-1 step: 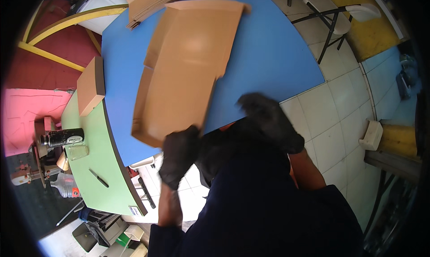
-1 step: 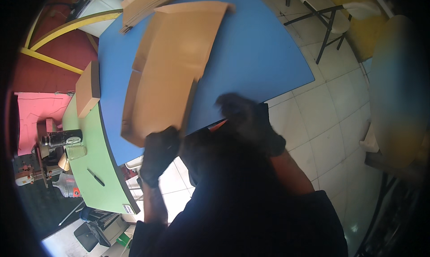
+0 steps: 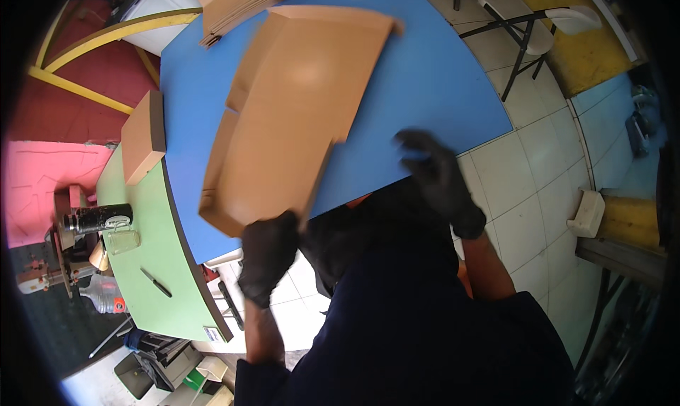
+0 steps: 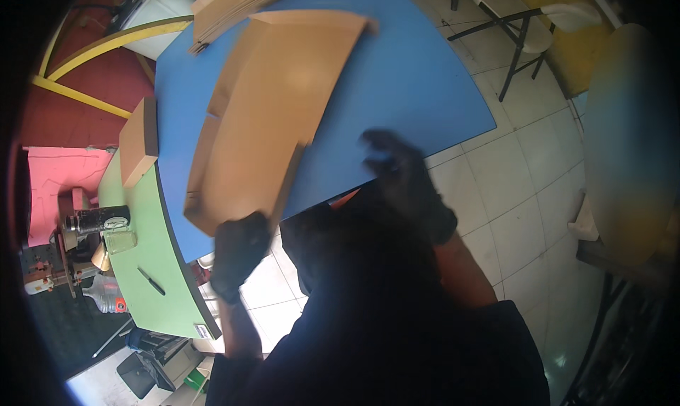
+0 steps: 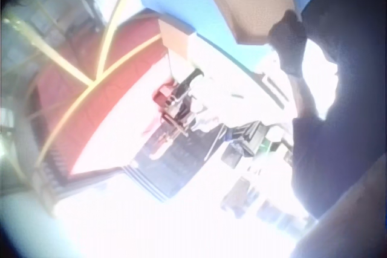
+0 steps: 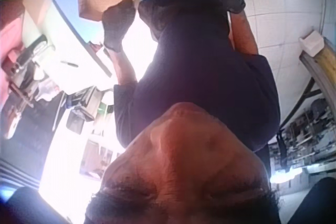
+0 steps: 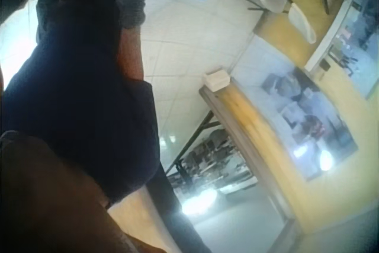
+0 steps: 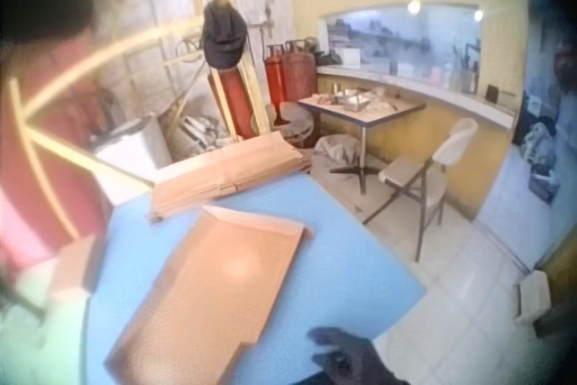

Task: The person assembles flat-packed cardboard boxes by folding the side flaps and tucking the tabs into slots to form rectangular containers. They handle multiple boxes one at a time, stacking the finished boxes on the table.

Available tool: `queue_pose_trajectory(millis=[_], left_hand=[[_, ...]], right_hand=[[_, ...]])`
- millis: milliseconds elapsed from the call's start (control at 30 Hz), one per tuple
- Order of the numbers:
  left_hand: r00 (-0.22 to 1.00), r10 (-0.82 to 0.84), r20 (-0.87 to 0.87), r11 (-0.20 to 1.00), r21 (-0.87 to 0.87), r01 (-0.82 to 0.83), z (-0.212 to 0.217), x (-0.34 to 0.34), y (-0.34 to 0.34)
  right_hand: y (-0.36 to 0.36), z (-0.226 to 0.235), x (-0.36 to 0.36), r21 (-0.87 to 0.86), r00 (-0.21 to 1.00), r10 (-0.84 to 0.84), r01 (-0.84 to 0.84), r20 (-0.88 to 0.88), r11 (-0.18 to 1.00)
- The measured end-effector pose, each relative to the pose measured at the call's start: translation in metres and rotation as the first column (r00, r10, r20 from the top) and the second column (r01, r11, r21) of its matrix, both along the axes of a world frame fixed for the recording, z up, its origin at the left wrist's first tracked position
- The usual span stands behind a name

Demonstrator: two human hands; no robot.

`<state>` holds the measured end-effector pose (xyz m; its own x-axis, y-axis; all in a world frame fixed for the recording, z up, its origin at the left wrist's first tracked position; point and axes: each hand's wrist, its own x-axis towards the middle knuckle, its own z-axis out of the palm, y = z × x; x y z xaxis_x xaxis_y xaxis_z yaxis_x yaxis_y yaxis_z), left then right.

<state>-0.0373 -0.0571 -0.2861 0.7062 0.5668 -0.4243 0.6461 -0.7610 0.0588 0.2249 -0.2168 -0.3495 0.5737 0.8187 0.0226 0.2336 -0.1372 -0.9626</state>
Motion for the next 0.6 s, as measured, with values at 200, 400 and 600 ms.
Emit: queue_pose_trajectory(millis=[200, 400, 600], left_hand=[[0.825, 0.049, 0.562, 0.986, 0.103, -0.129, 0.001, -0.037, 0.009], [0.706, -0.181, 0.685, 0.983, 0.096, 0.159, -0.047, 0.081, -0.009], [0.594, 0.023, 0.804, 0.967, -0.168, 0.190, -0.050, 0.082, -0.002]], right_hand=[[-0.004, -0.004, 0.057, -0.010, 0.703, -0.060, 0.095, 0.709, 0.995], [-0.011, -0.011, 0.052, -0.207, 0.662, 0.190, -0.054, 0.725, 0.977], [-0.030, -0.032, 0.059, -0.047, 0.871, -0.057, 0.091, 0.489, 0.995]])
